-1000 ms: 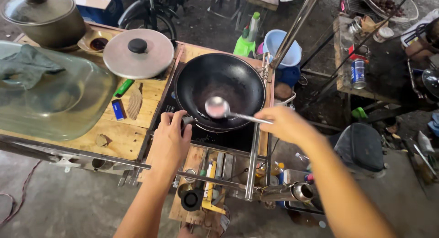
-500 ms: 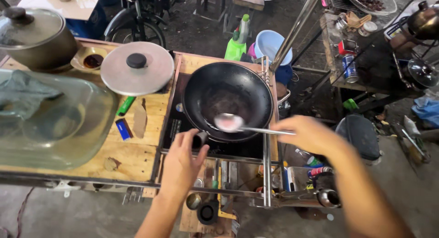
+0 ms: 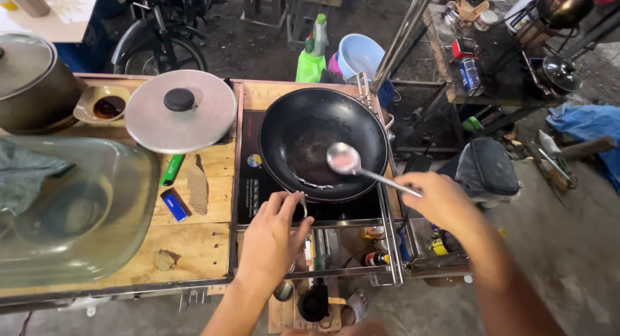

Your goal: The person prepares a meal by stirring oil in a wok, cleaning a bottle with a cloth, and pouring oil into the pan. They then bring a bowl of ingredients to the stove area.

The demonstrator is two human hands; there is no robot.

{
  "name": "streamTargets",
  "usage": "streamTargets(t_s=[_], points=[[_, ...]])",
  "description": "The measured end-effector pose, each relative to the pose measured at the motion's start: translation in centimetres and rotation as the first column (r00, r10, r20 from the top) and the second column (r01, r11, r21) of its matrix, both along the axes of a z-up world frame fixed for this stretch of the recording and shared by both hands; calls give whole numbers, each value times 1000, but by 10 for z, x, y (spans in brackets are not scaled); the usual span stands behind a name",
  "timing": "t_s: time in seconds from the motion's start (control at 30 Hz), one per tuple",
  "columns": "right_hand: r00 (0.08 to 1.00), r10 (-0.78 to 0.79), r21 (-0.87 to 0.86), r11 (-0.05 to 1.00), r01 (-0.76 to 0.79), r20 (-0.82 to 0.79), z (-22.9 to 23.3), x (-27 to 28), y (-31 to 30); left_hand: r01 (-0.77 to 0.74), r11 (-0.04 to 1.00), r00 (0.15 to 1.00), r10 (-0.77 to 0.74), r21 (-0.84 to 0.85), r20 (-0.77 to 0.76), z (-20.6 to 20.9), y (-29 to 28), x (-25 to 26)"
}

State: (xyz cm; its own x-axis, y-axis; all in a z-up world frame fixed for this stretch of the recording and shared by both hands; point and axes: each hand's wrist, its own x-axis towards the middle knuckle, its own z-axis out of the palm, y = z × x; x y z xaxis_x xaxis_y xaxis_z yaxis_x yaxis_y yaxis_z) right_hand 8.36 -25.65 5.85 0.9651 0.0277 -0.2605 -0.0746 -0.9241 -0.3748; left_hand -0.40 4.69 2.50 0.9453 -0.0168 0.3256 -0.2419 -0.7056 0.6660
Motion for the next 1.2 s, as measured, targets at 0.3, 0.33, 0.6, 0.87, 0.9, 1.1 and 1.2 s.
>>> streamTargets(t_s=[0.3,0.33,0.6,0.87,0.9,1.1,1.2], points=[[968,249,285,927,-245,23,7,3,40,18,999,1000,-17,-49,26,-3,0,3],[987,143,159,979,-129,-79,15,2,35,15,998,1000,-13,-60,27,-5,1,2],[983,95,47,994,-104,159,-28,28,65,22,999,1000,-21,-40,20,-6,2,1],[969,246,209,948,-239,-8,-15,32,58,22,1000,998,-24,18,63,-6,4,2],[939,341,260,911,-320,-39,-3,32,44,24,1000,997,-25,16,71,-5,4,2],[945,286,-294,927,-232,157,40,20,5,30,999,999,-31,20,40,-3,6,3],[936,246,-130,967,-219,251,42,9,21,30,999,999,-30,10,30,-4,5,3]])
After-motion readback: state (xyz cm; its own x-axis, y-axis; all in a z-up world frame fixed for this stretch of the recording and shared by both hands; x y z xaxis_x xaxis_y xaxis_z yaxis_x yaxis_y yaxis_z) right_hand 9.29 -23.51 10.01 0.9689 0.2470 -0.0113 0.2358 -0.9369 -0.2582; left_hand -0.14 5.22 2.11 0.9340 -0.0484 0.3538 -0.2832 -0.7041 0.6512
